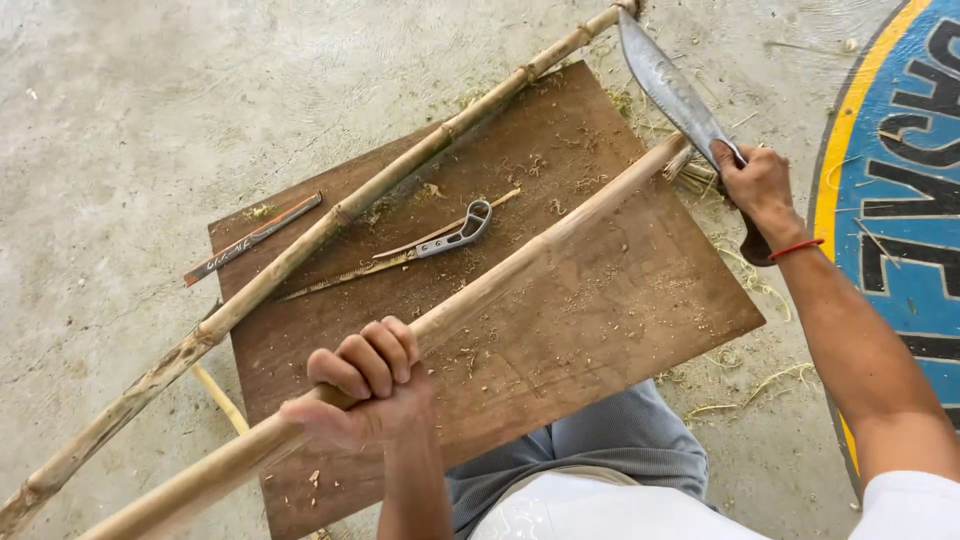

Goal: The recorder uses a large knife to shave and smooth the surface of a bamboo pole.

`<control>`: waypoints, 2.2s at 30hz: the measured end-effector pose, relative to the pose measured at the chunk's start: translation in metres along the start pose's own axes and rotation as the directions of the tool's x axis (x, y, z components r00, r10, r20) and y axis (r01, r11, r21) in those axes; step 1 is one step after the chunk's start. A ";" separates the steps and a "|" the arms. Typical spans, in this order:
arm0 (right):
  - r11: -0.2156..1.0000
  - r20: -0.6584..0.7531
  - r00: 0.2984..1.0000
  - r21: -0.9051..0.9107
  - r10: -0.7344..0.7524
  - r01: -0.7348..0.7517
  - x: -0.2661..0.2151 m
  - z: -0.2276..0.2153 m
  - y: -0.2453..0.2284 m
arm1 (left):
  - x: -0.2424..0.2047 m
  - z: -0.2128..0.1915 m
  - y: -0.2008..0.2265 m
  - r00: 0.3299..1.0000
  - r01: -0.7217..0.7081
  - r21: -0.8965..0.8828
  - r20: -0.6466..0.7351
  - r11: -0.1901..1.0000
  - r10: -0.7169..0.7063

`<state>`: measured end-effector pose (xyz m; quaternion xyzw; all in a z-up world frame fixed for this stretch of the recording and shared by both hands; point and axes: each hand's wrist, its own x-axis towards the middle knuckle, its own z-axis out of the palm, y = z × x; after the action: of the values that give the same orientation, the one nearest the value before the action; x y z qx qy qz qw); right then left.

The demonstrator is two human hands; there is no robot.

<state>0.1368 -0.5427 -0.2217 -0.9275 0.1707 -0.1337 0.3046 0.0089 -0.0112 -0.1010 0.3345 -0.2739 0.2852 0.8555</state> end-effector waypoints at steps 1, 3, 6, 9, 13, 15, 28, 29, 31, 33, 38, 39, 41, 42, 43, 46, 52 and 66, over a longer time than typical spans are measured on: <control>1.000 0.003 1.000 0.000 0.007 -0.007 -0.003 -0.004 -0.006 | -0.005 -0.009 0.004 1.000 0.008 0.002 0.001 1.000 -0.008; 0.979 0.036 0.993 -0.169 -0.108 0.113 -0.005 -0.011 -0.018 | -0.012 -0.029 0.009 0.999 -0.018 -0.151 0.036 0.988 0.023; 0.952 0.102 0.955 -0.107 -0.277 0.288 -0.062 -0.027 -0.077 | -0.016 -0.018 0.034 0.999 -0.001 -0.009 0.040 1.000 0.001; 0.898 0.094 0.898 -0.066 -0.429 0.436 -0.124 -0.054 -0.135 | -0.020 -0.009 0.047 0.999 0.023 0.018 0.048 1.000 -0.024; 0.894 0.166 0.886 -0.052 -0.432 0.445 -0.101 -0.047 -0.093 | -0.028 -0.023 0.058 0.996 -0.003 0.015 0.094 1.000 0.002; 0.965 0.167 0.954 -0.039 -0.251 0.260 -0.062 -0.035 -0.049 | -0.028 -0.021 0.061 0.996 0.031 0.041 0.080 0.999 -0.034; 0.964 0.118 0.963 -0.075 -0.244 0.253 -0.093 -0.041 -0.100 | -0.006 0.013 0.052 0.963 -0.038 -0.028 0.266 0.999 0.044; 0.944 0.138 0.941 -0.068 -0.311 0.322 -0.108 -0.044 -0.111 | -0.005 0.013 0.051 0.960 -0.056 -0.020 0.273 0.998 0.059; 0.919 0.151 0.914 -0.064 -0.376 0.389 -0.117 -0.048 -0.119 | 0.005 0.013 0.050 0.957 -0.075 -0.019 0.280 0.997 0.078; 0.886 0.157 0.876 -0.013 -0.456 0.463 -0.111 -0.047 -0.112 | 0.023 0.012 0.055 0.808 0.070 -0.147 0.589 0.987 0.030; 0.989 0.132 0.980 0.004 -0.148 0.148 -0.016 -0.022 0.004 | 0.023 0.008 0.049 0.770 0.019 -0.197 0.628 0.980 0.111; 0.999 0.141 0.989 0.001 0.040 -0.040 -0.002 -0.018 0.026 | 0.028 0.009 0.052 0.708 0.063 -0.205 0.698 0.977 0.101; 0.987 0.107 0.994 -0.163 0.023 -0.005 0.003 -0.022 0.024 | 0.022 0.013 0.052 0.758 0.046 -0.190 0.646 0.981 0.089; 0.946 0.072 0.997 -0.323 -0.001 0.025 0.007 -0.023 0.023 | 0.020 0.014 0.051 0.802 0.030 -0.176 0.592 0.984 0.081; 0.947 0.071 0.997 -0.320 -0.004 0.027 -0.011 -0.030 -0.007 | 0.021 0.021 0.048 0.800 0.027 -0.175 0.594 0.984 0.083; 0.994 0.147 0.983 -0.017 -0.108 0.112 -0.084 -0.046 -0.091 | 0.022 0.033 0.042 0.845 0.054 -0.186 0.532 0.981 0.055; 0.905 0.205 0.881 0.097 -0.426 0.415 -0.183 -0.074 -0.186 | 0.015 0.043 0.033 0.808 -0.003 -0.113 0.585 0.994 0.069; 0.963 0.072 0.990 -0.237 -0.118 0.132 -0.002 -0.044 0.000 | 0.009 0.035 0.036 0.835 0.039 -0.148 0.548 0.988 0.049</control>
<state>0.1190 -0.5648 -0.1880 -0.9699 0.1181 -0.1043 0.1856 -0.0185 -0.0119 -0.0585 0.3347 -0.5299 0.1574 0.7632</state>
